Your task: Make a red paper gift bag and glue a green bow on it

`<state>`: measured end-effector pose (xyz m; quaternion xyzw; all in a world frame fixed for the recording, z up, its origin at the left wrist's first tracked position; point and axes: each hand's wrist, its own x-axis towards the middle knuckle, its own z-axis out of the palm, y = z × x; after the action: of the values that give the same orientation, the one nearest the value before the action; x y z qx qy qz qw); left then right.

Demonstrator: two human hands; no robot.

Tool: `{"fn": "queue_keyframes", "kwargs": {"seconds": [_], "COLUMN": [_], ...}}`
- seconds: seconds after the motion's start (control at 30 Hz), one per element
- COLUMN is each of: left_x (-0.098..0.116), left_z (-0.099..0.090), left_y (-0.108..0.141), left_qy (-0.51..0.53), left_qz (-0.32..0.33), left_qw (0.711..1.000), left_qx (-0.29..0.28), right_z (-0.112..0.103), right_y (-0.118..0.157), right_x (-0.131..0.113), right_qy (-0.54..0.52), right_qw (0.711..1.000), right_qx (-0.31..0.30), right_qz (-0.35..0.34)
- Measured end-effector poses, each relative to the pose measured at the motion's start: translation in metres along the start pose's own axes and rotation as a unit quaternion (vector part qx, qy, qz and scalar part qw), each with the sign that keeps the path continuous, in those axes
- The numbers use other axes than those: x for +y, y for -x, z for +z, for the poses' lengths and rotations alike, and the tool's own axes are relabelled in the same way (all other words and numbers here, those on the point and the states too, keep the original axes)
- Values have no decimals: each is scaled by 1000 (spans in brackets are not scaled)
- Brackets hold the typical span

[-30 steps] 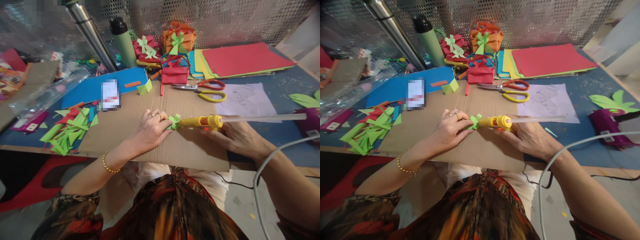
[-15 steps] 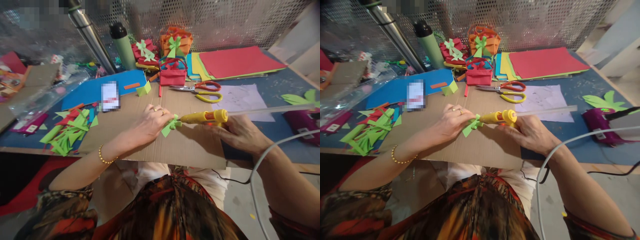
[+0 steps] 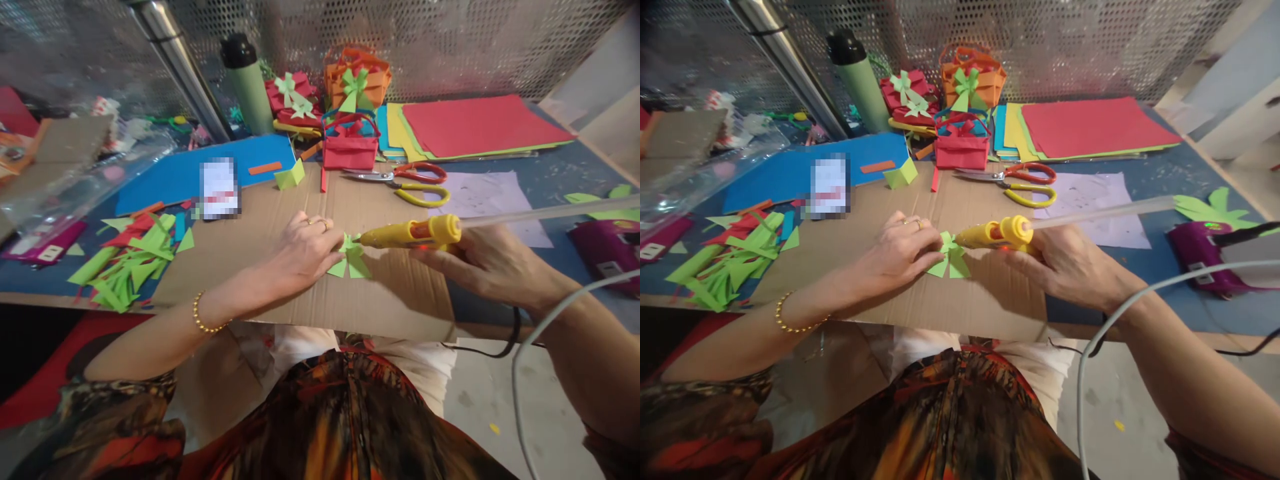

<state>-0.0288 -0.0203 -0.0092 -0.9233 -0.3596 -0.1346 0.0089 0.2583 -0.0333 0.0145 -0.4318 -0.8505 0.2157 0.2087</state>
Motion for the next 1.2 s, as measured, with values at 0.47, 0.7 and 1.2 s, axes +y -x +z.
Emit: {"fn": "queue_keyframes", "kwargs": {"seconds": [0.47,0.7,1.2], "left_x": [-7,-8,-9], "left_z": [-11,-2,2], "left_y": [9,10,10], "left_qy": [153,110,101], "left_qz": [-29,-7,2], "left_qw": [988,994,995], "left_qx": [18,-9,-10], "right_z": [8,10,10], "right_y": [2,6,5], "right_x": [6,12,10], "right_qy": [-21,-1,-16], "right_qw": [999,1000,999], "right_qx": [-33,-15,-43], "right_qz": [25,27,26]}}
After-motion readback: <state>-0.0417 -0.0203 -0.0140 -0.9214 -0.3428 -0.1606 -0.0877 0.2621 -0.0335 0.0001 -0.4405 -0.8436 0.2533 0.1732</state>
